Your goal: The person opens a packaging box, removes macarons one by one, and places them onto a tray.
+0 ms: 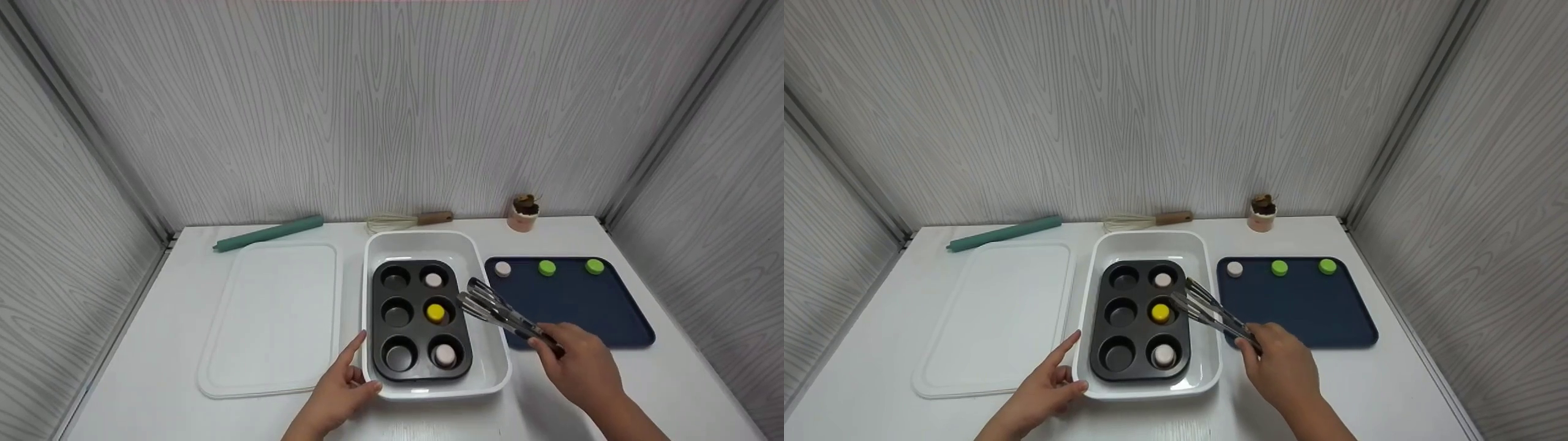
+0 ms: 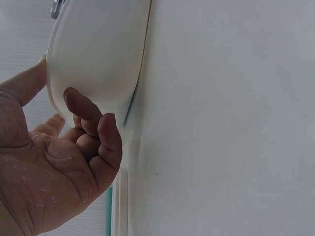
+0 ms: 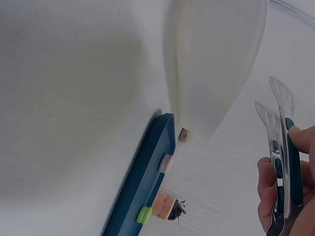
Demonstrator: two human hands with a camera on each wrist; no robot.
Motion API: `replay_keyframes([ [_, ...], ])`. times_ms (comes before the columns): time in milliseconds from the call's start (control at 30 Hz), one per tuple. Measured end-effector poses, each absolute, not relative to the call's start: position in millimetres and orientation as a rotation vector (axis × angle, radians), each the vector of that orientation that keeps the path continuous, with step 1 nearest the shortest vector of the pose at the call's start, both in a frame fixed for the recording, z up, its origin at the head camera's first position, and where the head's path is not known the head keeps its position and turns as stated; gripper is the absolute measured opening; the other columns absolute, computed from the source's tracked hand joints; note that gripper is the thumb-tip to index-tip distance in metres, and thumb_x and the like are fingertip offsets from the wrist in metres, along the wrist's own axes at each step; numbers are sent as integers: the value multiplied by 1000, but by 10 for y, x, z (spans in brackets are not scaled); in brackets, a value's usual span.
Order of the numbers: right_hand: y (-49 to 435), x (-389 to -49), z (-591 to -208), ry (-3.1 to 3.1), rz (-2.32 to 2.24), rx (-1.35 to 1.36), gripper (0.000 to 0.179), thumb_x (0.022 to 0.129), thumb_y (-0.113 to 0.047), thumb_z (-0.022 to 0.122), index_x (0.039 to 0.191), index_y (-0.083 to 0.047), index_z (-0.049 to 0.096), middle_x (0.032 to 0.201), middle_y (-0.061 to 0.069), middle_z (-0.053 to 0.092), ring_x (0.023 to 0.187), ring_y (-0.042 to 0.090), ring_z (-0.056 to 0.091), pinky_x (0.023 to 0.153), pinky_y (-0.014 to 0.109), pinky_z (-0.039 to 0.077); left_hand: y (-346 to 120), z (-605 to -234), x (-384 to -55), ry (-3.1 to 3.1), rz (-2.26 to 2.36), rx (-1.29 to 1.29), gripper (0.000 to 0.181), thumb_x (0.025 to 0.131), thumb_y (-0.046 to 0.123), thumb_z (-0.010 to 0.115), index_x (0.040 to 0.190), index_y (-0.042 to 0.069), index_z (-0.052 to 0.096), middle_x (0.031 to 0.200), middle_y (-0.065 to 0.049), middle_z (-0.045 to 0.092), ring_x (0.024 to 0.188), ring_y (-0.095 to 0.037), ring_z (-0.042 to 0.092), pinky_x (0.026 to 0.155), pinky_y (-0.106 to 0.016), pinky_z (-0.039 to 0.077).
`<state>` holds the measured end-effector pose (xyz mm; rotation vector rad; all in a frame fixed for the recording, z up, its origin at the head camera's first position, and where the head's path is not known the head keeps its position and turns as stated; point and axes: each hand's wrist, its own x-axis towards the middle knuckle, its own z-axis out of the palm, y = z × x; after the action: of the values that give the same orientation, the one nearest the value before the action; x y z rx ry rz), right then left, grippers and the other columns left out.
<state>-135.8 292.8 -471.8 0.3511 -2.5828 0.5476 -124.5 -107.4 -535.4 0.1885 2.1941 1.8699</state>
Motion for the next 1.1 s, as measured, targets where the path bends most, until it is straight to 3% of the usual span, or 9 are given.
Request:
replay_keyframes([
  [233,2817,-1280,-4746,-2619,460,416,23,85,-13,89,105,-5,81,86,-1,69,65,1,55,56,28,50,-1074,-5357,-1248,2203,1864,183,98,90,8,80,169,8,22,79,-5,63,66,-13,56,59,-24,47],
  [467,2753,-1229,-4763,-2777,431,394,19,88,-21,88,105,-14,81,83,-10,63,63,-1,47,55,27,44,-1072,-5359,-1241,2227,1846,177,98,90,9,80,169,7,22,79,-5,64,68,-14,56,59,-25,48],
  [867,2678,-1192,-4767,-2874,268,481,18,89,-27,86,105,-20,81,80,-14,59,60,-1,42,54,27,41,-1067,-5363,-1233,2242,1827,165,98,90,9,81,169,7,22,80,-4,67,67,-14,56,59,-25,48],
  [1100,2635,-1179,-4755,-2840,203,525,12,87,-25,87,95,-23,78,74,-16,54,58,-1,41,51,27,39,-1062,-5346,-1234,2249,1821,166,99,90,10,80,169,7,22,80,-4,67,67,-15,56,59,-25,47],
])
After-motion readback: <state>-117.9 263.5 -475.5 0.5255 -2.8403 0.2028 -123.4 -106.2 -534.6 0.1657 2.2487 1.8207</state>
